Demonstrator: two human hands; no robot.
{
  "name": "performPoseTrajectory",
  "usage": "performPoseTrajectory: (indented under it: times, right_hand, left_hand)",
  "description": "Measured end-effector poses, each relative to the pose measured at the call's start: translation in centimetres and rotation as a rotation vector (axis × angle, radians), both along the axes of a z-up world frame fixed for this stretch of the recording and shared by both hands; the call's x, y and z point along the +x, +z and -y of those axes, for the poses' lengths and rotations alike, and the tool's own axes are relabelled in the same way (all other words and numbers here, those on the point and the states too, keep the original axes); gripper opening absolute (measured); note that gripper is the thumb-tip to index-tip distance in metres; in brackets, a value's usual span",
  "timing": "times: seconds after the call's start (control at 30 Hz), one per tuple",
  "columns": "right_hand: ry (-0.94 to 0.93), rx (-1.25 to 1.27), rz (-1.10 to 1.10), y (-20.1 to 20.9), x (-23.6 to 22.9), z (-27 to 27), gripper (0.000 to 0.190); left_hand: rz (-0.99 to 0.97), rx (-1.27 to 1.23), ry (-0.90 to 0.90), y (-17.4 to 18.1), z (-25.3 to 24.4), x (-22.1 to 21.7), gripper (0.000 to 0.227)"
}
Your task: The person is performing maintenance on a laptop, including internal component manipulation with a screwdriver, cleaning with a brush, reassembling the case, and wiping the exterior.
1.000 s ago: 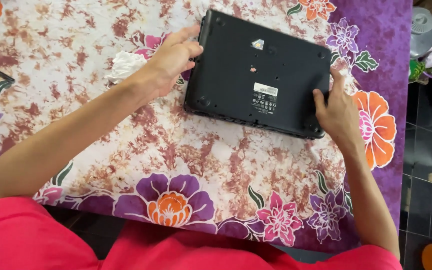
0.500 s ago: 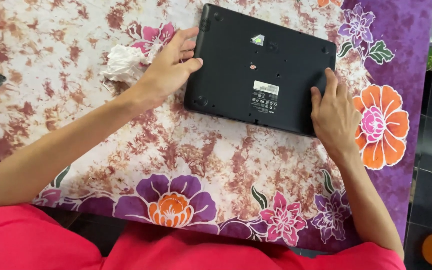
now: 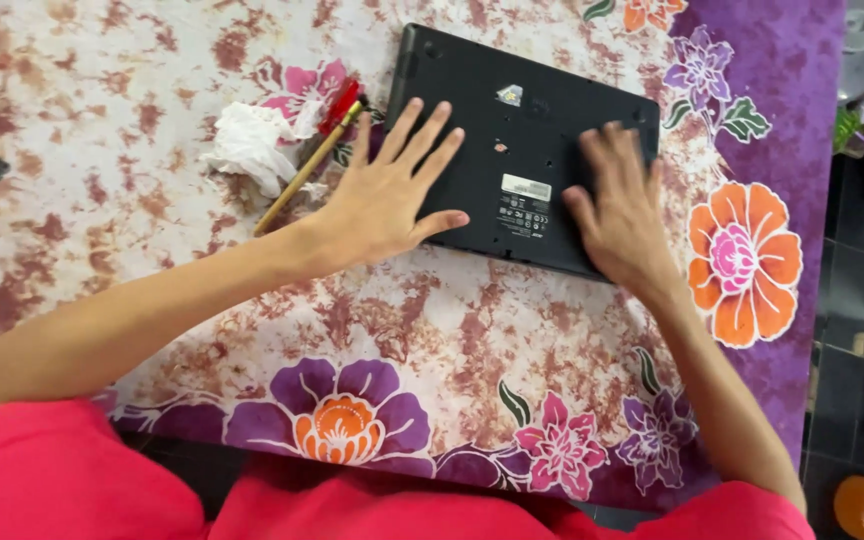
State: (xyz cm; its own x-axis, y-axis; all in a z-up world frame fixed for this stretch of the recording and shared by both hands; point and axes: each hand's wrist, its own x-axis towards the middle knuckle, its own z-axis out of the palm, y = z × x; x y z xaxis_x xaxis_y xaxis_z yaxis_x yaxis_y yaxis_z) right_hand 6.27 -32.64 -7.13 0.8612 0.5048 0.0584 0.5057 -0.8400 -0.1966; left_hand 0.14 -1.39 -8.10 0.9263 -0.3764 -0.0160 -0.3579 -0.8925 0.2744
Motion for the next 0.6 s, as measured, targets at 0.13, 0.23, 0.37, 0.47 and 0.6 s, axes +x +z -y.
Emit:
performPoseTrajectory:
  times: [0.13, 0.23, 0.37, 0.47, 0.6]
  right_hand:
    - [0.058, 0.017, -0.017, -0.2, 0.1, -0.3, 0.063]
    - [0.049, 0.021, -0.013, -0.8, 0.1, -0.1, 0.062]
    - [0.065, 0.058, -0.001, -1.1, -0.3, 0.2, 0.056]
    - [0.060, 0.072, -0.037, -0.1, -0.5, -0.3, 0.056]
    - [0.068, 0.049, -0.083, 0.5, -0.5, -0.8, 0.057]
  left_hand:
    - [0.005, -0.061, -0.059, 0.4, -0.6, 0.1, 0.086]
    - [-0.221, -0.232, 0.050, 4.7, -1.7, -0.6, 0.064]
    - [-0.023, 0.052, 0.158, 6.8, -6.2, -2.1, 0.096]
    - [-0.160, 0.139, 0.162, 6.3, -10.4, -2.8, 0.080]
    - [-0.120, 0.077, 0.070, 5.6, -12.6, -3.4, 0.084]
